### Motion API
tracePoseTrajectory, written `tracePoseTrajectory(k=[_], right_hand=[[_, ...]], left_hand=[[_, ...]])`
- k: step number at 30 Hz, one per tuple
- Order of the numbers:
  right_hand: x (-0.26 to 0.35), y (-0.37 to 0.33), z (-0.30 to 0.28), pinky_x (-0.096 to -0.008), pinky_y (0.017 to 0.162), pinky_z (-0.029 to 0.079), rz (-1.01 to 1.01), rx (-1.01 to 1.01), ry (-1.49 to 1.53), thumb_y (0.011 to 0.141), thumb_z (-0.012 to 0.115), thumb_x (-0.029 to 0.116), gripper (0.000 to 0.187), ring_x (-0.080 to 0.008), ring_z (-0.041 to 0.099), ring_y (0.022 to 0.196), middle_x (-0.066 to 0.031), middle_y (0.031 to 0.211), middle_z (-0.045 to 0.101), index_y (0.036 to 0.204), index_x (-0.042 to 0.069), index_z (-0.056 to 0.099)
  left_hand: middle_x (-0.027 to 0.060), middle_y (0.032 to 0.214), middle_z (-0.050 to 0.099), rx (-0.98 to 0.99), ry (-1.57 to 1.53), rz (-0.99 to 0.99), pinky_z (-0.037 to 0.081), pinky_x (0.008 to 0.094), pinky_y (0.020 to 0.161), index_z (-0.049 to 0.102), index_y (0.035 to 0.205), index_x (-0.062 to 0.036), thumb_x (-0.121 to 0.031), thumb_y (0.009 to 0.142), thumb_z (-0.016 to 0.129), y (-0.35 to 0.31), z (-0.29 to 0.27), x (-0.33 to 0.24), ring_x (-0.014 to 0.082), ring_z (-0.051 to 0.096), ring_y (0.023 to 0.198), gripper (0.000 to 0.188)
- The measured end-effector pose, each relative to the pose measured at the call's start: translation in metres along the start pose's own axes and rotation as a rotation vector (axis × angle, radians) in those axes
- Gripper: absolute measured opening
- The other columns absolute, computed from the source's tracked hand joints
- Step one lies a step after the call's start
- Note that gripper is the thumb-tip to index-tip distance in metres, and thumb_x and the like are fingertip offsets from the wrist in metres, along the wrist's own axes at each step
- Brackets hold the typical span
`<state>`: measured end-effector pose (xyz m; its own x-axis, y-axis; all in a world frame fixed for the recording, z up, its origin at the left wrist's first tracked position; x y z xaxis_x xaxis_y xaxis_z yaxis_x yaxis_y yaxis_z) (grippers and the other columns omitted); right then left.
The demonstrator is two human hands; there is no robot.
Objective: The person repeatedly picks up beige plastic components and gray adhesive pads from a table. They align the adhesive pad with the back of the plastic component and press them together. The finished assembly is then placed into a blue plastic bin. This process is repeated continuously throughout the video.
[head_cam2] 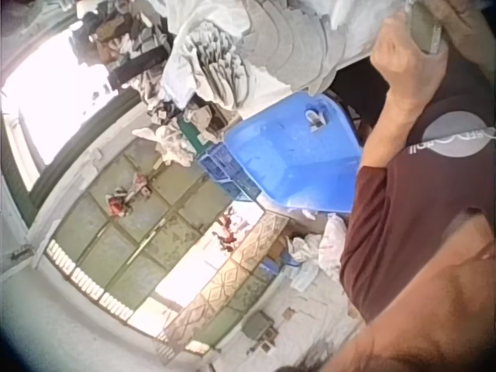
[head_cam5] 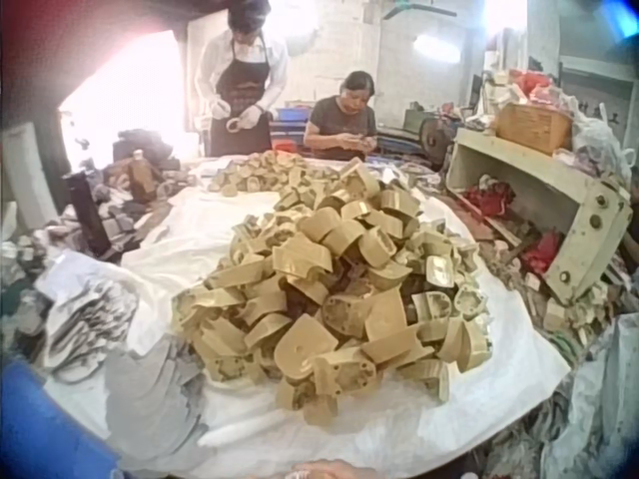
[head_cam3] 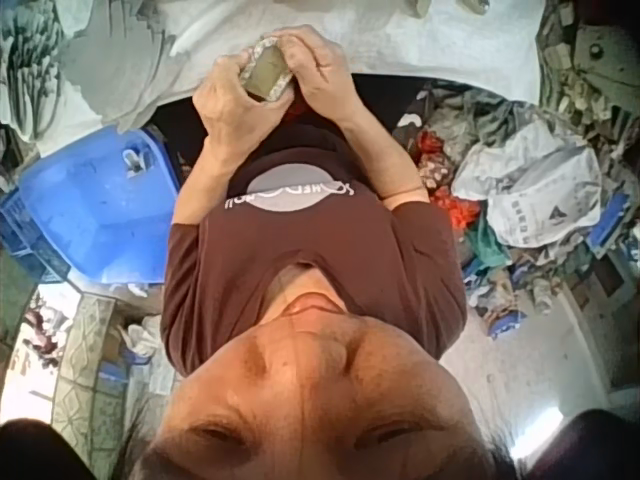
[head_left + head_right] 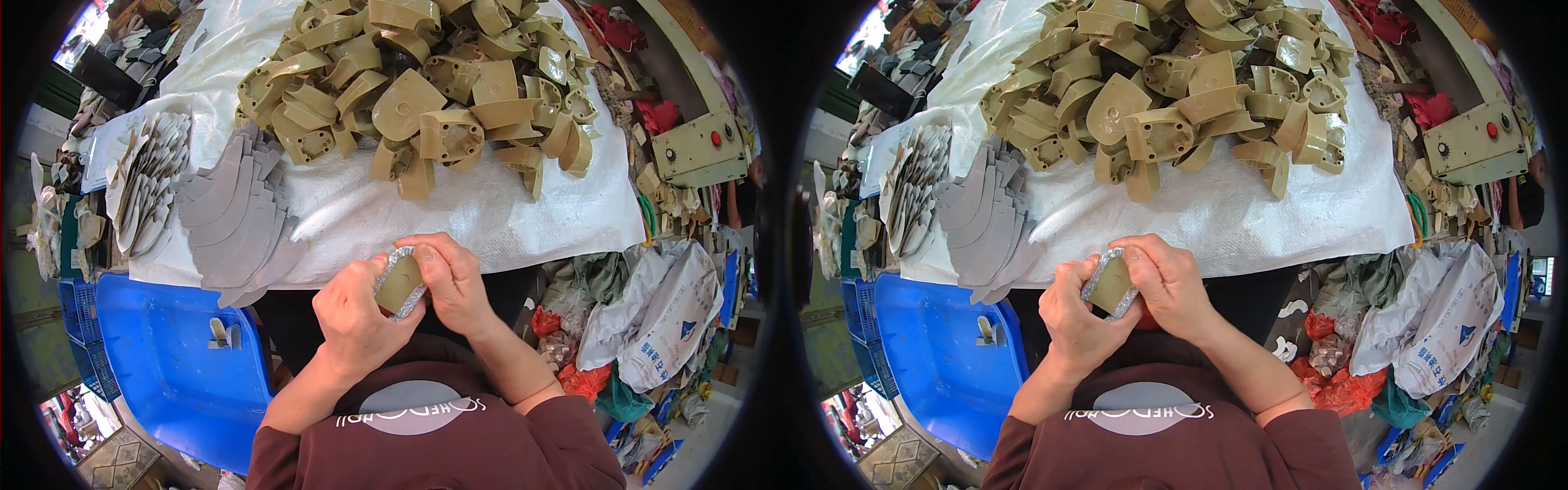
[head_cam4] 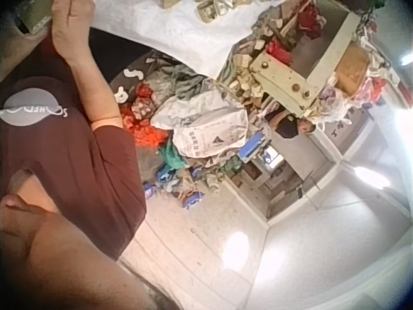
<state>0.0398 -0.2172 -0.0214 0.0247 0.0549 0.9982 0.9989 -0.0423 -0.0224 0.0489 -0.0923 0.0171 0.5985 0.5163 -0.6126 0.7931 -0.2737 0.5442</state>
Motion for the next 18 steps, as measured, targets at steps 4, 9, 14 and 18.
tracePoseTrajectory(k=[4,9,14,18], right_hand=[[-0.016,0.000,0.004,-0.0262,0.079,0.046,0.049,-0.108,0.247,0.099,0.045,0.019,0.028,-0.0118,0.056,0.087,-0.0072,0.096,0.063,0.112,-0.002,0.058],[-0.012,-0.005,0.018,-0.0255,0.080,0.044,0.074,0.027,0.313,0.099,0.044,0.016,0.035,-0.0107,0.053,0.090,-0.0075,0.105,0.058,0.130,0.000,0.045],[-0.002,-0.007,0.033,-0.0269,0.079,0.045,0.024,0.041,0.145,0.096,0.050,0.011,0.037,-0.0124,0.052,0.086,-0.0076,0.104,0.054,0.131,0.002,0.045],[0.014,0.016,0.053,-0.0309,0.073,0.045,-0.264,0.285,0.059,0.087,0.063,0.009,0.037,-0.0200,0.052,0.080,-0.0086,0.089,0.054,0.122,0.004,0.053]], left_hand=[[0.0125,0.074,0.060,-0.041,0.068,0.010,0.050,0.0314,0.053,0.049,0.092,0.0000,-0.011,0.052,0.085,0.001,0.001,0.001,0.0253,0.062,0.057,0.055],[0.0113,0.071,0.058,-0.074,0.101,0.036,0.048,0.0310,0.050,0.051,0.091,0.0007,-0.011,0.053,0.085,0.001,-0.005,0.003,0.0254,0.060,0.055,0.053],[0.0093,0.071,0.057,-0.112,0.063,0.039,0.045,0.0316,0.048,0.055,0.096,0.0007,-0.009,0.054,0.082,-0.002,-0.021,0.014,0.0244,0.056,0.055,0.050],[0.0100,0.077,0.058,-0.221,0.076,-0.015,0.045,0.0308,0.052,0.054,0.105,0.0004,-0.006,0.058,0.080,-0.028,-0.073,0.044,0.0233,0.057,0.061,0.054]])
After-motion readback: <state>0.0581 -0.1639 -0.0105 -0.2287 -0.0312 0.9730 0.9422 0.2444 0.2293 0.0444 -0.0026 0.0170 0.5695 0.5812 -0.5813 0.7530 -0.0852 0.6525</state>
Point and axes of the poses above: each hand's wrist, its own y-axis towards the middle knuckle, its own z-axis out of the palm, x = y × z, the point moved 7 cm from there along y, towards the middle knuckle
